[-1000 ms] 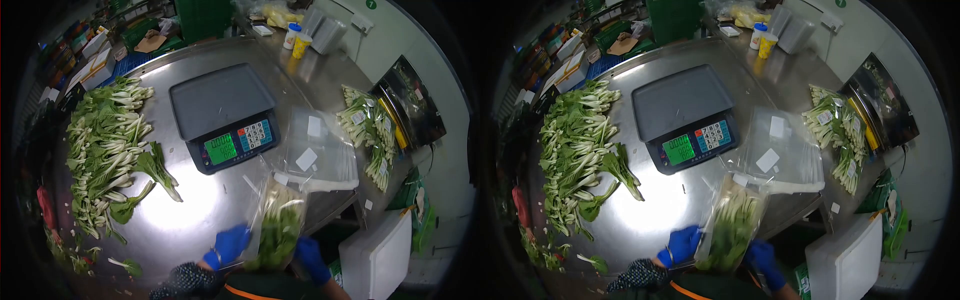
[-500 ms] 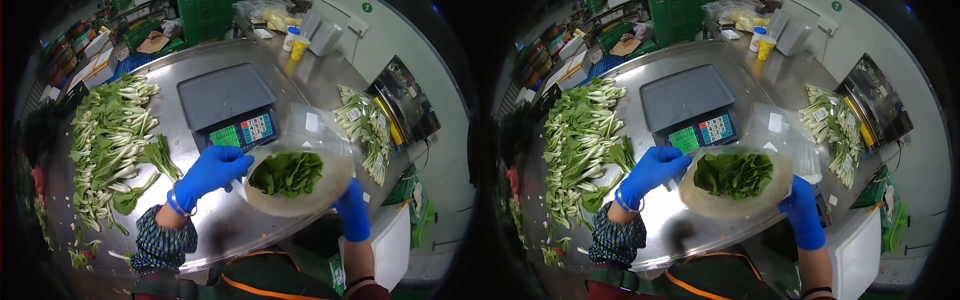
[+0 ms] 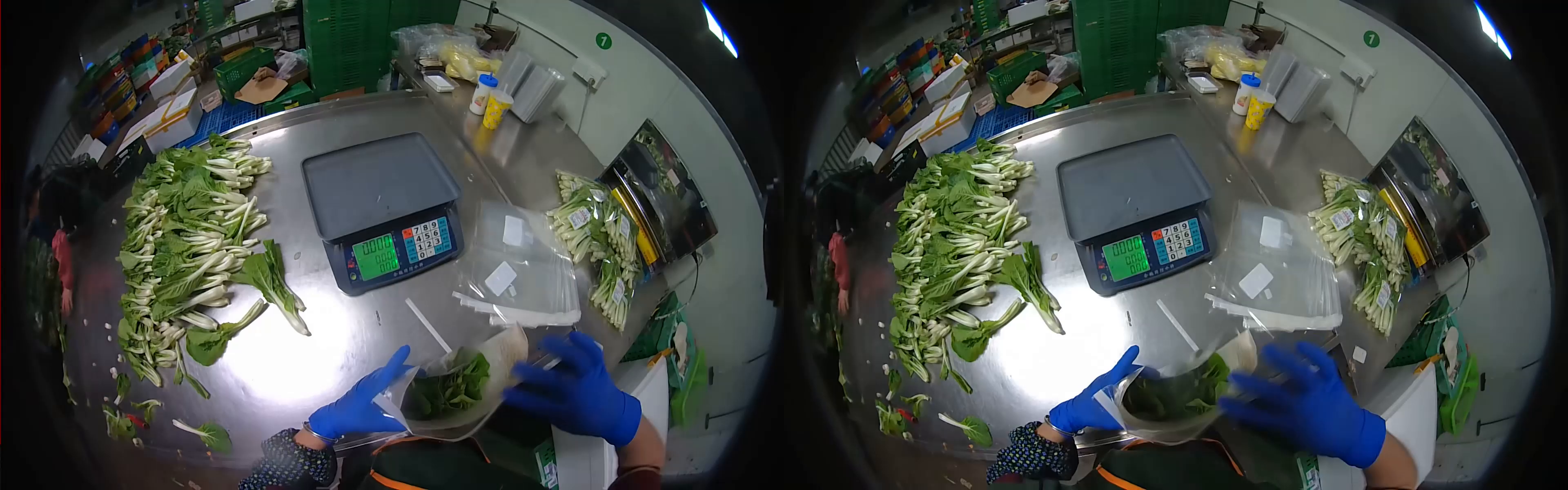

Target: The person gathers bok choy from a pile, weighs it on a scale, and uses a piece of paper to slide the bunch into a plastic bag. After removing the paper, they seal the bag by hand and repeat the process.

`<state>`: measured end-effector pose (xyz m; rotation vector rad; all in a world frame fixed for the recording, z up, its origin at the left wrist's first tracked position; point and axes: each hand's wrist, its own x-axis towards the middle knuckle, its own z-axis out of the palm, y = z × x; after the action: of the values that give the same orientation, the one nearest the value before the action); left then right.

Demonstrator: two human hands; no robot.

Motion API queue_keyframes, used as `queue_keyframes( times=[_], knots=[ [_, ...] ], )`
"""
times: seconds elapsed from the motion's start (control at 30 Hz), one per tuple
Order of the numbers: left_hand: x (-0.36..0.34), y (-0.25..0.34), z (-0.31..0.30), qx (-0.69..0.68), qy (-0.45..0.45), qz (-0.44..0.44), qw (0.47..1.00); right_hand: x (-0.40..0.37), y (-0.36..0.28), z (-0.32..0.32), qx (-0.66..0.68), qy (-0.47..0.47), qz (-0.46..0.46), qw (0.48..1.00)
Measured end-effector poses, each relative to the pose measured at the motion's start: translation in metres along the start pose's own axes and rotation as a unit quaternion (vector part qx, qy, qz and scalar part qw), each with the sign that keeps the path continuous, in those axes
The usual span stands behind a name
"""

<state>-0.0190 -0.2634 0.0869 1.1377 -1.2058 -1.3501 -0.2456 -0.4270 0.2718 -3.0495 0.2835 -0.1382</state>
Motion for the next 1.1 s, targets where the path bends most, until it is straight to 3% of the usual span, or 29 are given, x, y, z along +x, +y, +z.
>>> queue_keyframes(
  times=[0.03, 0.07, 0.13, 0.17, 0.23, 0.27, 0.33, 0.47, 0.53, 0.57, 0.63, 0.67, 0.73, 0.77, 0.83, 0.87, 0.9, 0.93, 0.97, 1.0, 1.03, 1.1],
  knots=[
    [0.002, 0.003, 0.001, 0.004, 0.002, 0.003, 1.000, 0.004, -0.002, -0.008, -0.101, -0.080, -0.149, 0.980],
    [0.004, 0.007, 0.002, 0.008, 0.003, 0.006, 1.000, 0.002, 0.001, -0.003, -0.102, -0.078, -0.149, 0.981],
    [0.008, 0.015, 0.005, 0.044, 0.018, 0.026, 0.999, 0.003, 0.007, 0.006, 0.078, -0.155, -0.160, 0.972],
    [0.011, 0.017, 0.007, 0.075, 0.033, 0.046, 0.996, -0.002, 0.006, 0.001, 0.076, -0.155, -0.159, 0.972],
    [0.019, 0.015, 0.009, 0.026, 0.024, 0.036, 0.999, -0.004, -0.003, -0.017, 0.145, -0.158, -0.018, 0.977],
    [0.021, 0.015, 0.009, -0.019, 0.012, 0.026, 0.999, 0.000, -0.006, -0.005, 0.142, -0.156, -0.019, 0.977],
    [0.021, 0.020, 0.008, 0.019, 0.010, 0.011, 1.000, 0.008, -0.012, 0.029, 0.092, -0.054, -0.060, 0.992],
    [0.017, 0.025, 0.016, 0.058, 0.001, -0.027, 0.998, 0.017, -0.002, 0.024, 0.047, -0.130, -0.037, 0.990],
    [0.017, 0.023, 0.019, 0.065, 0.017, -0.021, 0.997, 0.015, 0.005, 0.037, 0.137, -0.111, -0.139, 0.974],
    [0.017, 0.023, 0.020, 0.074, 0.035, -0.015, 0.997, 0.013, 0.005, 0.037, 0.138, -0.111, -0.136, 0.975],
    [0.019, 0.016, 0.020, 0.067, 0.033, 0.007, 0.997, 0.007, 0.005, 0.038, 0.396, -0.182, -0.067, 0.897],
    [0.019, 0.014, 0.020, 0.060, 0.033, 0.029, 0.997, 0.005, 0.004, 0.041, 0.396, -0.182, -0.067, 0.897],
    [0.021, 0.016, 0.022, 0.067, 0.031, 0.032, 0.997, 0.002, 0.002, 0.045, 0.220, -0.200, -0.059, 0.953],
    [0.024, 0.019, 0.022, 0.078, 0.026, 0.036, 0.996, 0.003, 0.000, 0.042, 0.220, -0.195, -0.056, 0.954],
    [0.030, 0.018, 0.026, 0.061, 0.061, 0.066, 0.994, 0.013, -0.001, 0.020, 0.159, -0.303, -0.026, 0.939],
    [0.033, 0.017, 0.029, 0.039, 0.098, 0.093, 0.990, 0.000, 0.012, -0.012, 0.263, -0.127, -0.002, 0.956],
    [0.040, 0.020, 0.028, 0.039, 0.098, 0.092, 0.990, -0.023, 0.010, -0.052, 0.190, 0.026, 0.196, 0.962],
    [0.052, 0.026, 0.025, 0.045, 0.087, -0.036, 0.995, -0.031, 0.006, -0.090, 0.286, 0.231, 0.233, 0.900],
    [0.060, 0.027, 0.027, 0.049, 0.074, -0.163, 0.983, -0.070, 0.039, -0.119, 0.130, 0.334, 0.148, 0.922],
    [0.075, 0.011, 0.028, -0.052, 0.108, -0.059, 0.991, -0.037, 0.018, -0.146, -0.094, 0.511, 0.158, 0.840],
    [0.092, -0.002, 0.023, -0.031, 0.124, -0.057, 0.990, -0.061, 0.029, -0.164, -0.010, 0.625, 0.108, 0.773],
    [0.105, 0.012, 0.019, -0.005, 0.097, 0.058, 0.994, -0.067, 0.024, -0.170, -0.086, 0.701, 0.051, 0.706]
  ],
)
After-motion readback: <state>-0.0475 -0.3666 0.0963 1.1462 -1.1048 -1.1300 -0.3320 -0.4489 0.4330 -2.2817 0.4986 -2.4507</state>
